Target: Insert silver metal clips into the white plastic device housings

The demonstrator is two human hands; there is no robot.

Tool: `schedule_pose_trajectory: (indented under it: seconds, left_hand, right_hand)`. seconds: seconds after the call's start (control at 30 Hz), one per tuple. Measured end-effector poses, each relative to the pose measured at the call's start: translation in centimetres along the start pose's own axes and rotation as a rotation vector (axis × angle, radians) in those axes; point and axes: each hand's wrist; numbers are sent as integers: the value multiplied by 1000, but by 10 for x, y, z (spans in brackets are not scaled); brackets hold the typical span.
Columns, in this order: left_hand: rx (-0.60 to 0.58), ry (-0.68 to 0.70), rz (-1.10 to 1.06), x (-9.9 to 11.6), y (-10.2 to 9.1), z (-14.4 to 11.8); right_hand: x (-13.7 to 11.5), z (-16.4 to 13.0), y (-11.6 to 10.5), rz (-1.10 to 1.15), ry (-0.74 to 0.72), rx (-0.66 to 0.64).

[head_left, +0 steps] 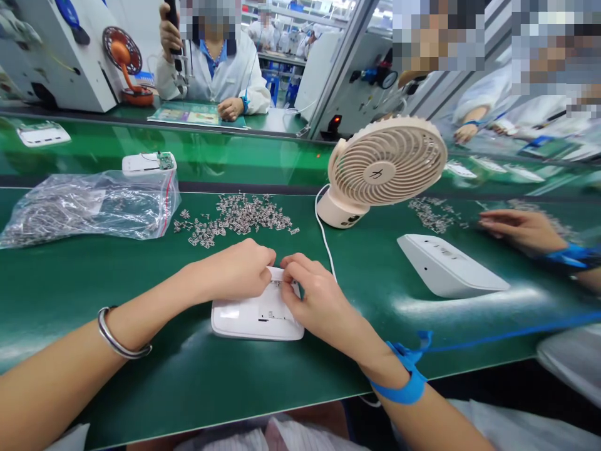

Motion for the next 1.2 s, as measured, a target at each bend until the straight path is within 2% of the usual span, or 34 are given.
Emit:
schedule_pose_trajectory:
  seconds: [0.2, 0.33, 0.47, 0.63, 1.2]
  left_hand:
    - [13, -9, 4, 3, 2, 0]
    - [47, -80, 87, 13, 4, -1]
    - [59, -124, 174, 18, 5, 0]
    - [35, -106, 98, 8, 2, 3]
    - [62, -113, 64, 6, 0, 3]
  right_hand:
    - [-3, 0, 4, -61, -11, 35]
    - [-2, 0, 5, -61, -6, 56]
    - [4, -2, 1, 106, -4, 52]
    - [13, -8, -8, 334, -50, 28]
    - [12, -17, -1, 97, -86, -41]
Point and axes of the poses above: each hand's wrist, its own z-axis towards the middle knuckle, its own y-axis out of the palm, x = y × z, and after that the axes turned 10 degrees about -x, right-handed
